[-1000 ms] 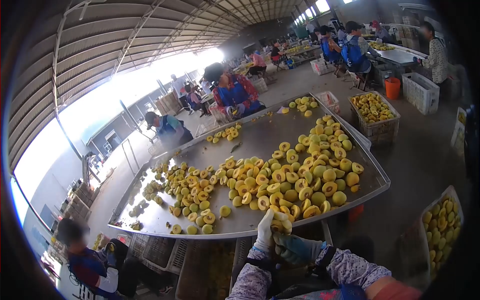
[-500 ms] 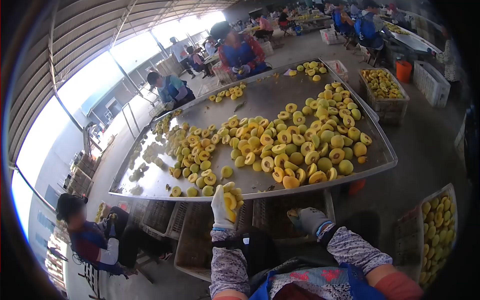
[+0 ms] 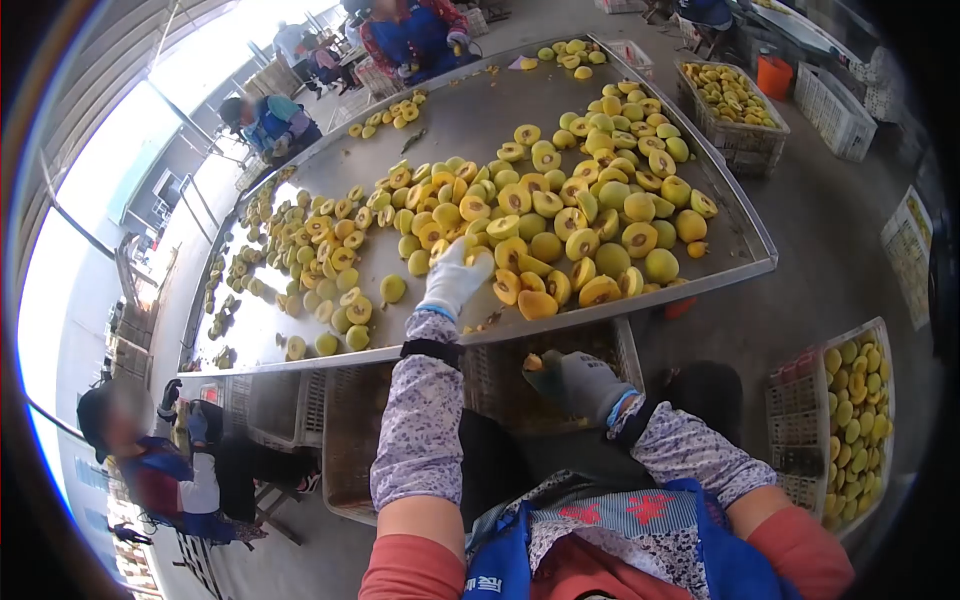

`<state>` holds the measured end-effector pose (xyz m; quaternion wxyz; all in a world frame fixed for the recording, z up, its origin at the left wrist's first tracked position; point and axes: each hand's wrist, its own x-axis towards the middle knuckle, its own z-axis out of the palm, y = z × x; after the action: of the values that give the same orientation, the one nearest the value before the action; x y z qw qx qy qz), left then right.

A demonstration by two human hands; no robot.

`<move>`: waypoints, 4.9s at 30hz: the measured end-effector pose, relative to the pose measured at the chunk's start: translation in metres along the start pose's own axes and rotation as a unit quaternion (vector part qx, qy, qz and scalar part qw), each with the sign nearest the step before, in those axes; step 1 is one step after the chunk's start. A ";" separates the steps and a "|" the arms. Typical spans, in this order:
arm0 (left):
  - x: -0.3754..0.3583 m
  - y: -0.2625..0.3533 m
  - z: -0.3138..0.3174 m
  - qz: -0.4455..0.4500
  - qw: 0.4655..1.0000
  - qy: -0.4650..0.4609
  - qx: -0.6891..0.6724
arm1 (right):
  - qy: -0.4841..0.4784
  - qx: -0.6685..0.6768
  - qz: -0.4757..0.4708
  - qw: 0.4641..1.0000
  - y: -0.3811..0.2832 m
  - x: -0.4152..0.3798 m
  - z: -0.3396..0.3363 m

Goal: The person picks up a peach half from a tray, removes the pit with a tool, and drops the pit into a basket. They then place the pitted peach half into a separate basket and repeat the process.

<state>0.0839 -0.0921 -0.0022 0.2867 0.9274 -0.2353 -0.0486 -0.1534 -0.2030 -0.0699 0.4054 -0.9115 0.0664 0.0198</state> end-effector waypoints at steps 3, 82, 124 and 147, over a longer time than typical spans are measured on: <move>0.025 0.000 0.025 0.002 0.993 -0.001 0.118 | 0.007 -0.022 0.007 1.000 -0.015 0.003 -0.007; -0.112 0.036 0.031 0.088 0.870 -0.021 -0.485 | -0.068 0.434 -0.037 0.898 -0.056 -0.002 -0.031; -0.069 0.018 0.025 0.024 0.959 0.054 -0.276 | 0.152 0.206 -0.014 0.967 -0.018 0.014 -0.006; -0.115 0.050 0.068 0.062 0.820 0.160 -0.547 | 0.040 0.425 0.006 0.904 -0.010 0.033 0.034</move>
<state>-0.0537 -0.1092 -0.0364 0.7826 0.5965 -0.1778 -0.0029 -0.1182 -0.1742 -0.0882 0.7510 -0.6527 0.0899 -0.0443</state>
